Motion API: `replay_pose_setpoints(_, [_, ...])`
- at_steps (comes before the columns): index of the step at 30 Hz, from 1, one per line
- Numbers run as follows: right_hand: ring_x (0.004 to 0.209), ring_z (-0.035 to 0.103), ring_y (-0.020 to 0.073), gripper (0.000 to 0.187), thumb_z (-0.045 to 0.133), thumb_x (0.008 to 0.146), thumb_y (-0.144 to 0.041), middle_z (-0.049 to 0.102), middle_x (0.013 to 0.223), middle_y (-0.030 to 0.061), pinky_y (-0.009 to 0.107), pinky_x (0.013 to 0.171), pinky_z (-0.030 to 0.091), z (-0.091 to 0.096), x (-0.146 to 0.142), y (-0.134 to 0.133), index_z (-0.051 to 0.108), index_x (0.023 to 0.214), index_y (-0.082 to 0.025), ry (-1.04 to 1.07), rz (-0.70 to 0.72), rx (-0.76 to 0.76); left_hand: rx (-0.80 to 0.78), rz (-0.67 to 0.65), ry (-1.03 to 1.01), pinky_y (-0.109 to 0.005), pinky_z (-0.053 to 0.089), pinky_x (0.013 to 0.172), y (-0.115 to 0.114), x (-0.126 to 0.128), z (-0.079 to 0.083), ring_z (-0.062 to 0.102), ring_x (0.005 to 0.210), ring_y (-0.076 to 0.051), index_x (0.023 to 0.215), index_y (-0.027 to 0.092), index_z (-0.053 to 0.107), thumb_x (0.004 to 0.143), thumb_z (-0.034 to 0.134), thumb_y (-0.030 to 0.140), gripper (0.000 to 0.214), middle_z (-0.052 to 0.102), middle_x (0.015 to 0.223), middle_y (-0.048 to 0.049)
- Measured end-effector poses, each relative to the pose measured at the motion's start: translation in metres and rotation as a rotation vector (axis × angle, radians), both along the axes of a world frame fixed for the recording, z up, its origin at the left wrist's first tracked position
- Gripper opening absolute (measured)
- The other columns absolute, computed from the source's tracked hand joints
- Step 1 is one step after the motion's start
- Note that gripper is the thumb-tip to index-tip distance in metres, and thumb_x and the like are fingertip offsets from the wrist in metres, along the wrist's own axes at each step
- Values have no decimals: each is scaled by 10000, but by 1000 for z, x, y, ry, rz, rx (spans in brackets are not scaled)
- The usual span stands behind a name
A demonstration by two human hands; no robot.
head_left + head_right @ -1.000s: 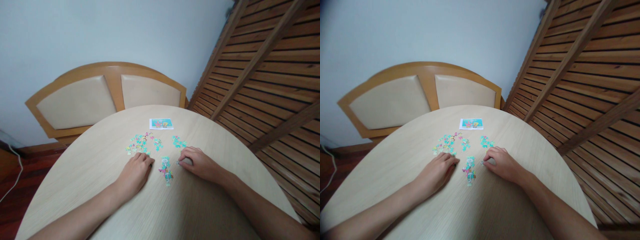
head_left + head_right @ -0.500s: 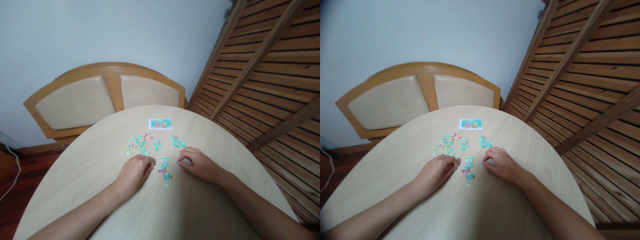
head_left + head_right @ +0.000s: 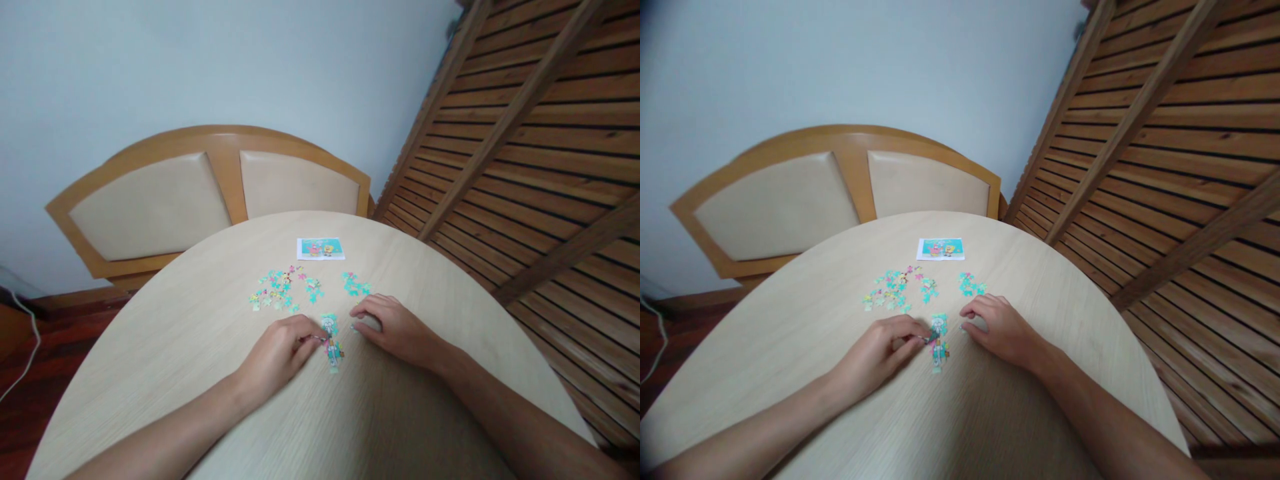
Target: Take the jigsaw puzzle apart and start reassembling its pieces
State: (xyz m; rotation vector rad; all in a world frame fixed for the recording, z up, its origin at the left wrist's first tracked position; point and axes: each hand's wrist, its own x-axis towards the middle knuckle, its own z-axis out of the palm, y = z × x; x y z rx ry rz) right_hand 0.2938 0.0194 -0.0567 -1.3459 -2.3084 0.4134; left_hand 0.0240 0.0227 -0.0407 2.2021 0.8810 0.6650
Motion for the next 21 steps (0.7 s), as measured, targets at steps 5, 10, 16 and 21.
replay_pose_setpoints(5, [919,646,208,223,599,961,-396,721,961,69,373,865,449,3,-22,-12,649,1054,-199,132,133,90,-159,61,-85,-259,505,678,-4,9,-12,642,733,-154,965,178,719,939,575,271,173,721,831,-37])
replay_pose_setpoints(10, [873,648,191,117,600,961,-291,718,914,43,351,837,448,0,-38,-20,633,1039,-211,203,172,111,-321,95,-208,-231,488,619,-5,11,-17,633,661,-130,925,167,697,905,620,297,152,707,748,-18])
replay_pose_setpoints(16, [811,634,172,48,590,930,-205,703,841,16,328,800,448,-2,-40,-16,629,906,-221,257,116,118,-320,140,-269,-240,505,619,1,12,-17,641,647,-133,903,152,684,885,651,357,208,713,734,-31])
replay_pose_setpoints(21, [851,638,173,52,617,903,-179,710,892,24,323,815,450,-6,-40,-13,628,947,-206,257,102,84,-185,216,-175,-242,467,590,16,8,-17,594,631,-134,878,157,671,901,616,350,202,677,722,-18])
